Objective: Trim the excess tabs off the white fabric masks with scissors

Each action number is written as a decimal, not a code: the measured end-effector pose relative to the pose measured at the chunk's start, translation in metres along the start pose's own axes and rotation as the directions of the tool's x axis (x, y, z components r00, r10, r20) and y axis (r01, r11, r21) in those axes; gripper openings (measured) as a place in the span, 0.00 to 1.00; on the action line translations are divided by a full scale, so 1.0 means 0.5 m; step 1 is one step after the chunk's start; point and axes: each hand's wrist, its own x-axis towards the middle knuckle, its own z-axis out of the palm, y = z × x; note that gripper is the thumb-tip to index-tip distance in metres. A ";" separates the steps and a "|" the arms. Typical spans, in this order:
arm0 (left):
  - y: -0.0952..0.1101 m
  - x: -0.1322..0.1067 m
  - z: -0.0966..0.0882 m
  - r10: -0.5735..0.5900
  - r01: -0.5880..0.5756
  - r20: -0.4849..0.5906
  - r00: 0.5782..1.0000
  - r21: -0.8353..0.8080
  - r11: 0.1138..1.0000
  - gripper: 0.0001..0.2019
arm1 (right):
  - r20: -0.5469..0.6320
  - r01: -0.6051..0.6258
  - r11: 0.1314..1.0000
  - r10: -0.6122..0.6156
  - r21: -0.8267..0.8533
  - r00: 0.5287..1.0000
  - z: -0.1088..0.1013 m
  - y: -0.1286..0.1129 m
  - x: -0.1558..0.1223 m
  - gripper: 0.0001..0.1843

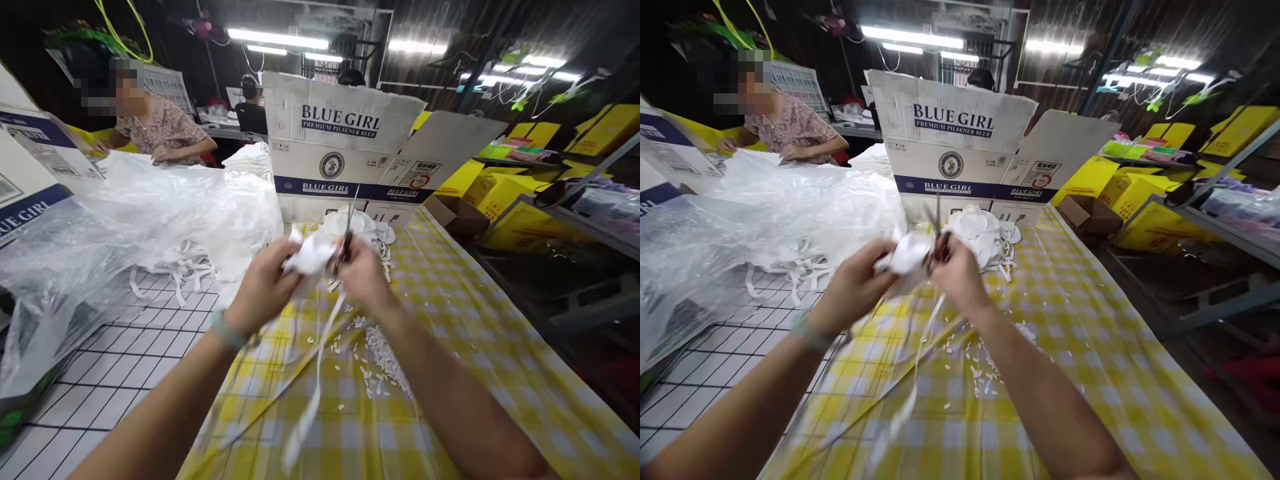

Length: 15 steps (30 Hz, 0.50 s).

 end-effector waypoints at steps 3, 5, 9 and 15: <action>-0.006 0.145 0.054 0.038 -0.046 -0.111 0.993 -0.072 0.996 0.20 | -0.236 0.070 0.958 -0.138 -0.277 0.962 -0.111 -0.024 0.165 0.09; -0.023 0.159 0.105 0.020 -0.031 -0.132 0.991 -0.084 0.996 0.20 | -0.327 -0.007 0.906 -0.145 -0.423 0.934 -0.150 -0.004 0.196 0.13; -0.052 0.059 0.197 -0.009 0.009 -0.005 1.000 -0.121 0.993 0.22 | -0.037 -0.107 0.958 0.101 -0.266 0.994 -0.099 0.082 0.073 0.11; -0.093 -0.081 0.219 -0.028 0.029 0.086 0.996 -0.014 0.999 0.11 | 0.068 -0.224 0.960 0.238 -0.169 0.969 0.024 0.187 -0.153 0.12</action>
